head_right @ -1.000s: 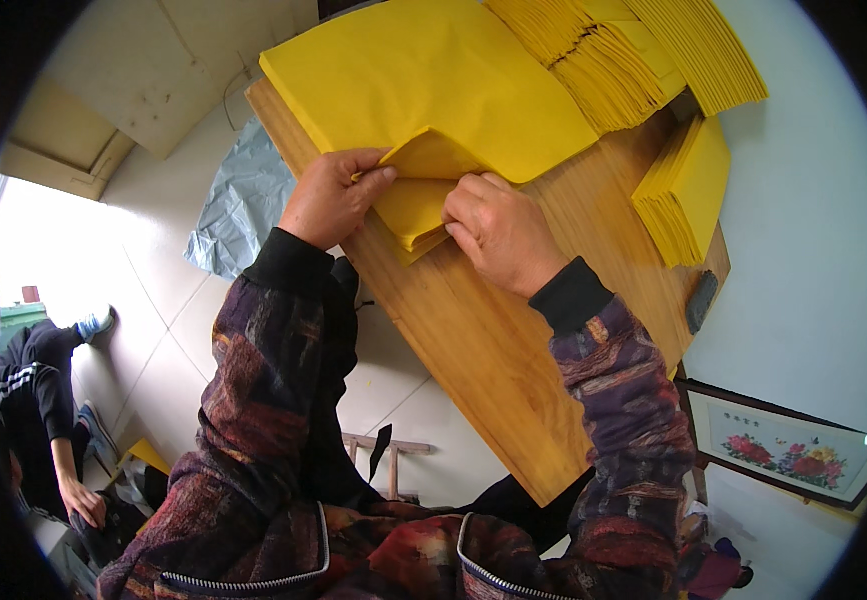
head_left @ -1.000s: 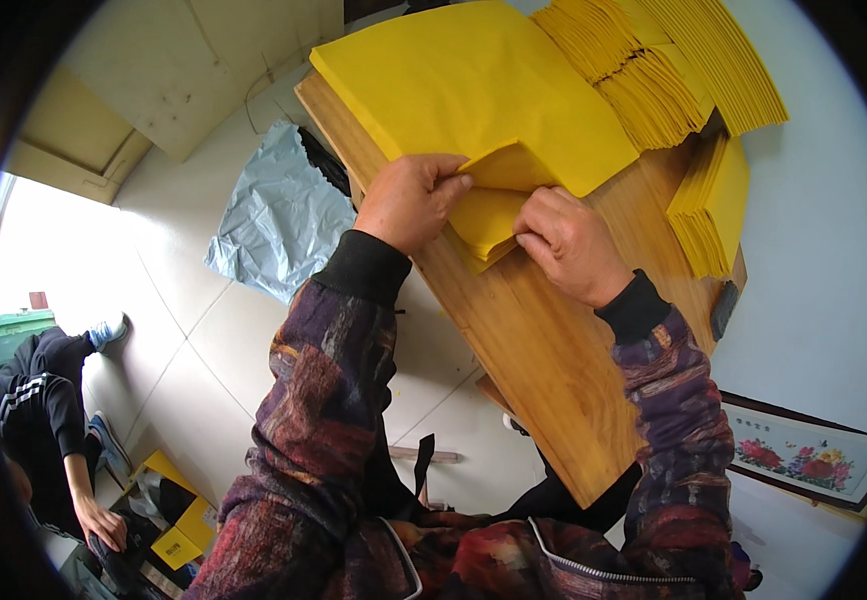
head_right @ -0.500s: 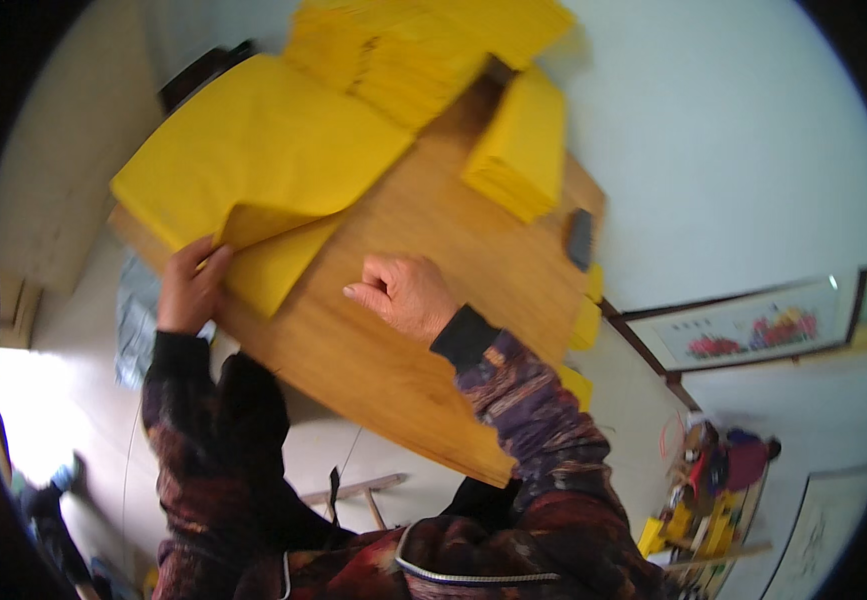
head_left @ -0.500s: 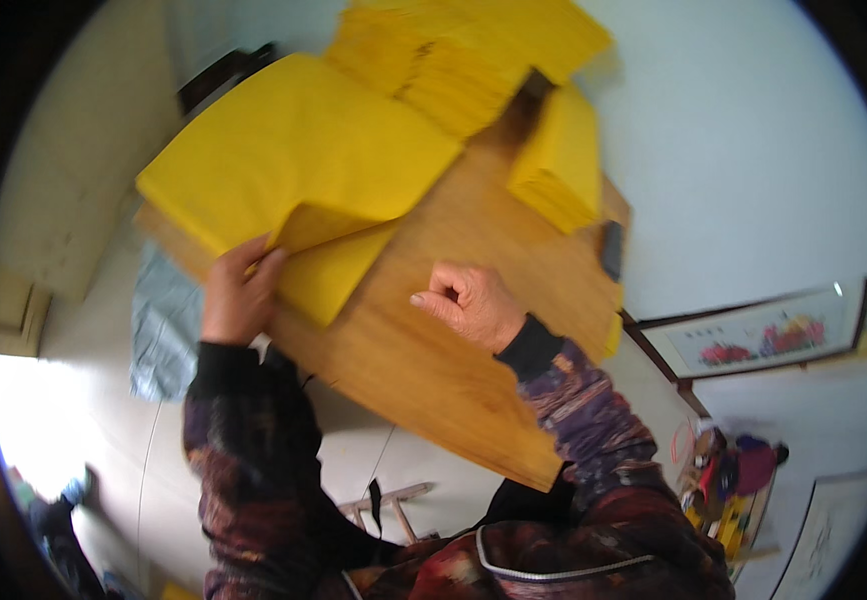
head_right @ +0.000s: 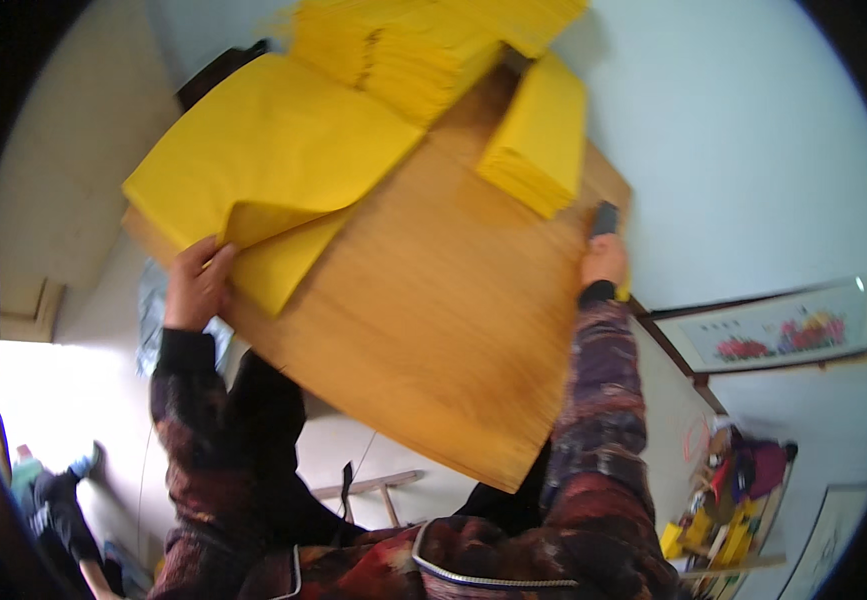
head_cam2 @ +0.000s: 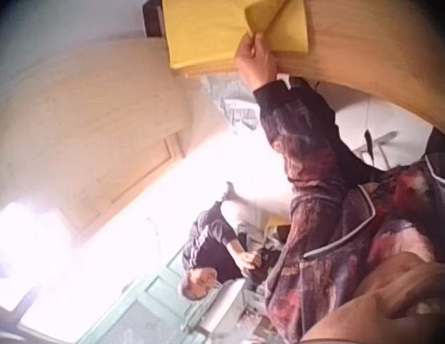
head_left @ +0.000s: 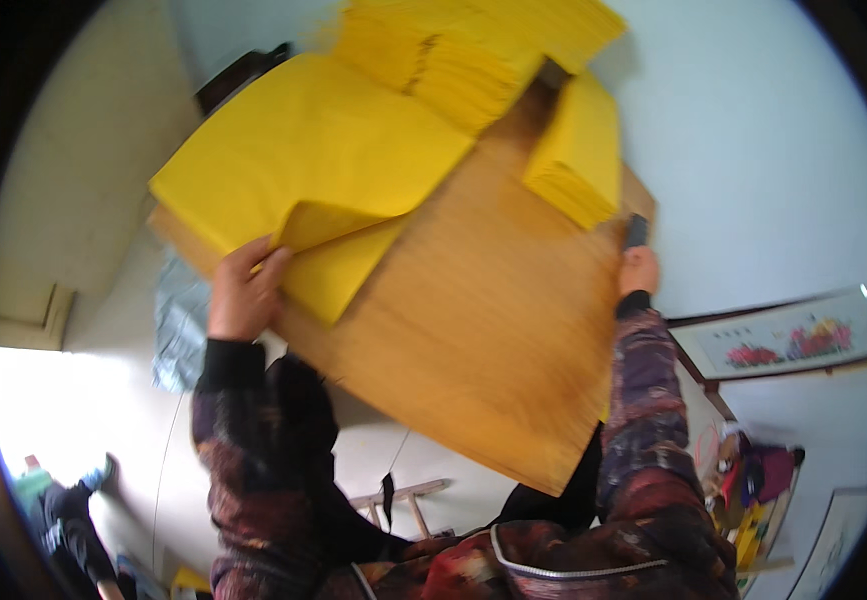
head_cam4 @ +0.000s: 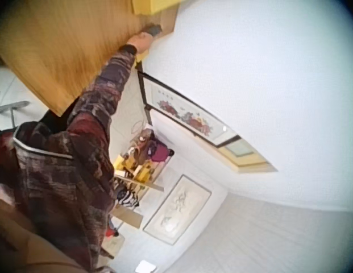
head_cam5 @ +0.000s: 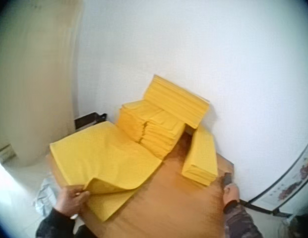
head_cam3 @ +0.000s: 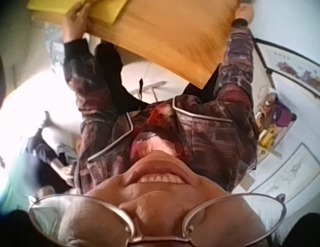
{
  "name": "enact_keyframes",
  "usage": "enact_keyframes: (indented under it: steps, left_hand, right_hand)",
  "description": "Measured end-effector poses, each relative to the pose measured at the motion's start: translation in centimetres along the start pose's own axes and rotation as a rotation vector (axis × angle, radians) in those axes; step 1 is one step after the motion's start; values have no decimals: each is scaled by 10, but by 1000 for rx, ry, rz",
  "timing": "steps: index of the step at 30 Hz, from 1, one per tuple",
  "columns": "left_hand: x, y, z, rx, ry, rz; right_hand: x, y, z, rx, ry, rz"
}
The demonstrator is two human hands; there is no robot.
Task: The person folds yellow paper sheets on a wooden table, repeatedly folding each sheet in half and stacking the finished pieces. The person handles the paper by hand without visible tools.
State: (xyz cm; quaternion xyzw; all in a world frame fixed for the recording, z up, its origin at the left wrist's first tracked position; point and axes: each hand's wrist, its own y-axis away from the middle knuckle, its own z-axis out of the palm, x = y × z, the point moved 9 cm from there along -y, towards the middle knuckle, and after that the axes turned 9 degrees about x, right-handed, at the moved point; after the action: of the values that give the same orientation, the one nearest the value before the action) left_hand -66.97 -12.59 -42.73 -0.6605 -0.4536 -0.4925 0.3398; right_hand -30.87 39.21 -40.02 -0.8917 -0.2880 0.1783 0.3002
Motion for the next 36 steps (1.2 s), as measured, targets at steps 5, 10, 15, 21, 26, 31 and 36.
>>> enact_keyframes:
  steps: [5,10,15,21,26,31,36]
  left_hand:
    - [-6,5,2,-69,32,-154]
    - [9,5,0,-51,-37,-91]
    - [9,4,0,-45,-72,-39]
    - [9,4,0,-15,-5,-52]
    - [9,3,-2,-29,-41,-45]
    - [9,4,-2,-16,-38,-30]
    - [11,4,-2,-13,-22,-30]
  right_hand:
    - [11,-13,7,-60,164,70]
    - [-34,10,-29,-148,-78,-25]
    - [-185,86,-69,-331,-470,-138]
    - [-406,120,-100,-341,-726,-834]
    - [-455,140,-90,-377,-703,-1056]
    - [-454,137,-83,-400,-743,-1063]
    - [-458,137,-86,-405,-749,-1094]
